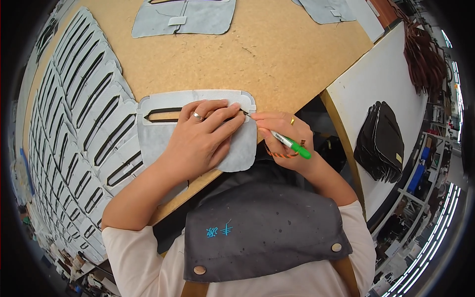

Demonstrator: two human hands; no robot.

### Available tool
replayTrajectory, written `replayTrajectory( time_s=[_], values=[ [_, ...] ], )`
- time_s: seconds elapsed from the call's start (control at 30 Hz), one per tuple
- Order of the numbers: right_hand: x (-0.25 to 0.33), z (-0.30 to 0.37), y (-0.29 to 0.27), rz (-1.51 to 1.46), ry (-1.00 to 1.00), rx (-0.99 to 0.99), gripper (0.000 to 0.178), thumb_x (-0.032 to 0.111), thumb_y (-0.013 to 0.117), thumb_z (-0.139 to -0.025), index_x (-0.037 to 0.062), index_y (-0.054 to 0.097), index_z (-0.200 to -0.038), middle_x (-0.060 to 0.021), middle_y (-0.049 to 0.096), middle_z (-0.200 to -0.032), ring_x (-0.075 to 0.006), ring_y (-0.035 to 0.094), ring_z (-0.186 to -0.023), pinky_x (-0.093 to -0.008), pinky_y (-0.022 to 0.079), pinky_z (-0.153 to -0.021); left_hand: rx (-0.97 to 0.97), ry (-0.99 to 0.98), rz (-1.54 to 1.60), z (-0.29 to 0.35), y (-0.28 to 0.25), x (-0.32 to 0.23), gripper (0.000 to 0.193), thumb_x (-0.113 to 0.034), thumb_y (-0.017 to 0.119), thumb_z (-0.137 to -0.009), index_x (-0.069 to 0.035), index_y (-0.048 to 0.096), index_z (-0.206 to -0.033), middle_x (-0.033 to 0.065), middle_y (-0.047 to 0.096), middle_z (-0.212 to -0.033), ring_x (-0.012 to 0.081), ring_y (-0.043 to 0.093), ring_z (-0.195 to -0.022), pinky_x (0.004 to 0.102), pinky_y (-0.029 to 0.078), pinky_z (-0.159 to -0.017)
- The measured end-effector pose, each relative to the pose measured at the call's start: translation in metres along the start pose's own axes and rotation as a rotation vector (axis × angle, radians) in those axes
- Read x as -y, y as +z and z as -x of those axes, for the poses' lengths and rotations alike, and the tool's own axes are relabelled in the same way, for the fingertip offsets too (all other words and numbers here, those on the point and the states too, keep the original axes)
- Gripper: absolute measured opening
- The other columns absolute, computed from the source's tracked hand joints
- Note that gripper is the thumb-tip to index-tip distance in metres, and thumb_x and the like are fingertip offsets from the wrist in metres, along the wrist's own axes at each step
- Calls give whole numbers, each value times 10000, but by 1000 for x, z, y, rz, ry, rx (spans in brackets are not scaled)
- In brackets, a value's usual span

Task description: Assembling and inspecting leather wallets and zippered pouches.

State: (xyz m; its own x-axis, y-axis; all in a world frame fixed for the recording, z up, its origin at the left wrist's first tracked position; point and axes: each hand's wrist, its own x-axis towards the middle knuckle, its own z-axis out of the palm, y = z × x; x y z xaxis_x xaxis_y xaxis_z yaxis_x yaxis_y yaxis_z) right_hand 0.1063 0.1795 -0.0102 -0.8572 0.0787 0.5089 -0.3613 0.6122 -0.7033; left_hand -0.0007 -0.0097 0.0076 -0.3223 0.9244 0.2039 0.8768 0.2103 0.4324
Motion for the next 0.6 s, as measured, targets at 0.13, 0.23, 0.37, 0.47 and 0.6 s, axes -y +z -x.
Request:
replayTrajectory(
  time_s=[0.13,0.23,0.37,0.47,0.6],
  values=[
    [0,-1,1,-165,165,-25,104,-20,644,-805,8,634,-904,-118,679,-877,-195,671,-745,-264,524,-623,3,-23,20,-1,0,0,522,-37,622,-669,-129,589,-1181,13,562,-1207,223,500,-1146,391,337,-964],
    [2,-2,1,-222,292,-40,81,-1,613,-846,3,644,-920,-104,675,-853,-143,666,-689,-240,519,-580,6,-22,17,0,-2,-1,524,-40,620,-665,-130,590,-1180,7,568,-1202,219,504,-1143,388,334,-965],
    [1,-5,-5,-345,543,-56,81,22,591,-873,5,651,-926,-82,668,-830,-112,650,-603,-222,502,-517,20,-30,32,0,-1,0,519,-37,608,-671,-128,590,-1182,6,570,-1201,215,506,-1142,390,326,-972],
    [-5,-2,-5,-398,533,-67,80,39,585,-881,8,647,-920,-68,661,-818,-102,633,-537,-208,483,-474,14,-45,42,1,2,1,508,-42,599,-684,-125,588,-1185,9,571,-1200,211,503,-1147,386,317,-979],
    [-4,1,-2,-347,431,-91,63,29,591,-871,7,637,-907,-75,664,-831,-110,634,-548,-209,484,-485,18,-56,36,0,-1,-3,493,-66,588,-708,-128,583,-1197,13,555,-1222,209,497,-1149,383,310,-978]
  ],
)
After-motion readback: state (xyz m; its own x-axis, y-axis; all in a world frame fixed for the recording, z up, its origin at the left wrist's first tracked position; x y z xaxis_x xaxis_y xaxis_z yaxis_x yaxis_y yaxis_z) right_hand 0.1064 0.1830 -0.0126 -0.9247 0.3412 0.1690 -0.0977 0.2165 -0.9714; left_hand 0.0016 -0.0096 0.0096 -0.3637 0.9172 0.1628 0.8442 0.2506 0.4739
